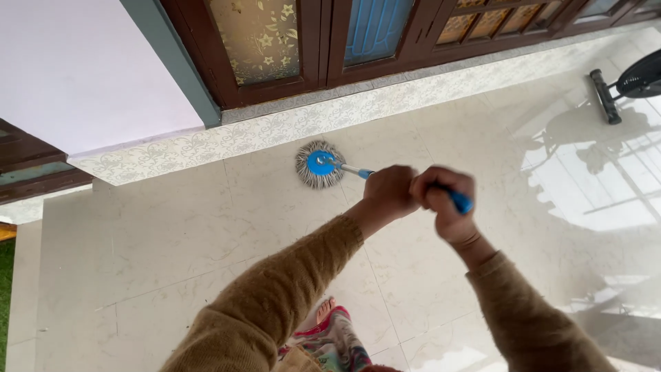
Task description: The person mops a tiled balcony floor using a blue spin mop. They move the mop back and forth across the surface, covering the area near a stationary exercise bike and a mop bucket.
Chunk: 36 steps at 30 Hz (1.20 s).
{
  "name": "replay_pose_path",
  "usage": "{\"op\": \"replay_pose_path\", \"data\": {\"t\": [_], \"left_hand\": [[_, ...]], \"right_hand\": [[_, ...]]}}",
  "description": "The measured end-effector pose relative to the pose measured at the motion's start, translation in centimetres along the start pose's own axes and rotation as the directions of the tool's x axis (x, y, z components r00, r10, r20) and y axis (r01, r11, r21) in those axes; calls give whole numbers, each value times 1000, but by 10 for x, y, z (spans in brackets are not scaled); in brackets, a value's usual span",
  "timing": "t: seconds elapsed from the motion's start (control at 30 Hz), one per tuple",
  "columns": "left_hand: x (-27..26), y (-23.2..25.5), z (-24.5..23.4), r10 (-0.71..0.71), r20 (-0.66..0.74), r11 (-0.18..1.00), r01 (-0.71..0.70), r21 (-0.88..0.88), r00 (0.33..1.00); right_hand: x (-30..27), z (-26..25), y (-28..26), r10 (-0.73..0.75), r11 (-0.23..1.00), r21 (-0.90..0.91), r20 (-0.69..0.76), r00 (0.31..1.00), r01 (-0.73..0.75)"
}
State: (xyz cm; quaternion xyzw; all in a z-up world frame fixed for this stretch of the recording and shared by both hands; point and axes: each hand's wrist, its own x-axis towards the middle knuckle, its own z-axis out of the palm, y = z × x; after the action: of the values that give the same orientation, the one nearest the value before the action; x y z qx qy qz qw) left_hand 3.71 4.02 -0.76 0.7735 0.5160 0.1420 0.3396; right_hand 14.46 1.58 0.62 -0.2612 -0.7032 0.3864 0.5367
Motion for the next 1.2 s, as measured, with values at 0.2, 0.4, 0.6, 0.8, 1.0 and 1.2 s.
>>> {"op": "replay_pose_path", "data": {"t": [0.2,0.4,0.6,0.8,1.0,1.2], "left_hand": [[23,-26,34,-148,22,989,147,31,989],[17,35,-20,-149,-130,989,144,-44,980],[30,47,5,-216,-182,976,210,-50,959],[53,37,79,-393,-183,919,382,-96,901],[84,122,97,-406,-289,914,387,-123,867],[119,164,138,-407,-349,912,395,-109,844]], "right_hand": [[-16,-2,34,10,1000,-19,81,997,-8],[46,-24,-21,70,992,93,119,990,-81],[40,-42,-27,47,992,114,122,991,-61],[-11,-92,39,-41,997,71,368,929,15],[-1,-180,21,-54,981,192,447,893,-37],[-6,-241,16,-112,960,279,461,881,-25]]}}
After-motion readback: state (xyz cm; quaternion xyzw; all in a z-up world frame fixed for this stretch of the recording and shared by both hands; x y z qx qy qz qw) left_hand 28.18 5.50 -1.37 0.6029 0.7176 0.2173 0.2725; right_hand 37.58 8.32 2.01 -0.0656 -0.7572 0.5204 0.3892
